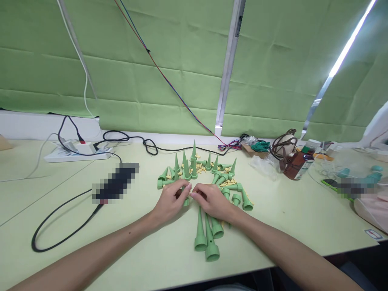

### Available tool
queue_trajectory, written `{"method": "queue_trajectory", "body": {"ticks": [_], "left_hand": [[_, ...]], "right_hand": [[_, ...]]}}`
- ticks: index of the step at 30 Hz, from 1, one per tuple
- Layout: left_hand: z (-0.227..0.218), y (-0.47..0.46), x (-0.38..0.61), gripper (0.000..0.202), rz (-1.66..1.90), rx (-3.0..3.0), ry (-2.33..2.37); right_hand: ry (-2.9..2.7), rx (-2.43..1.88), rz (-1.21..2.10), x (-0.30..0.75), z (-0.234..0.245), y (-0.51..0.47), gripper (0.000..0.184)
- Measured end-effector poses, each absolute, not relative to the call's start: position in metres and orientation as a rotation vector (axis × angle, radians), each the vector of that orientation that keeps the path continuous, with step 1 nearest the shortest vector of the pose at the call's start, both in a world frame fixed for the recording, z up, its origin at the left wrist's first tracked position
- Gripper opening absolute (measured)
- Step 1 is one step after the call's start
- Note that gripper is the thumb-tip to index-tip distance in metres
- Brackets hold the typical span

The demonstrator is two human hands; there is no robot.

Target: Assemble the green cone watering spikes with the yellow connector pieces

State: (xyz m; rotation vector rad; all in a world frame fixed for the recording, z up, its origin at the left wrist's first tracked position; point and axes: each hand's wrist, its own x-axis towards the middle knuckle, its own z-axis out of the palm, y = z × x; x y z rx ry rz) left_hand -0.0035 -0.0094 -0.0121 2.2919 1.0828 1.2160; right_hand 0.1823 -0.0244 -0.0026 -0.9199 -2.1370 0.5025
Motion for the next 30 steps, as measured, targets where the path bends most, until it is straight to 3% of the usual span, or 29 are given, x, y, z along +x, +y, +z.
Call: {"method": "queue_trajectory", "body": {"ticks": [5, 14, 30], "left_hand": [[-0.0123, -0.0086, -0.0032, 0.027, 1.221, 2.281, 1.085], [-0.0106, -0.0094, -0.0028, 0.029, 1.228, 2.262, 1.088], [-0.0115, -0.0093, -0.0033, 0.029, 1.209, 2.281, 1.075]], "right_hand": [[-2.145, -0.939, 0.513, 0.1824, -0.0007, -0.0262, 0.024], [-2.135, -0.891, 0.550, 0.1839, -0.0035, -0.0265, 0.003], [-2.165, -0.931, 0.469, 0.1830, -0.0075, -0.0219, 0.031]]}}
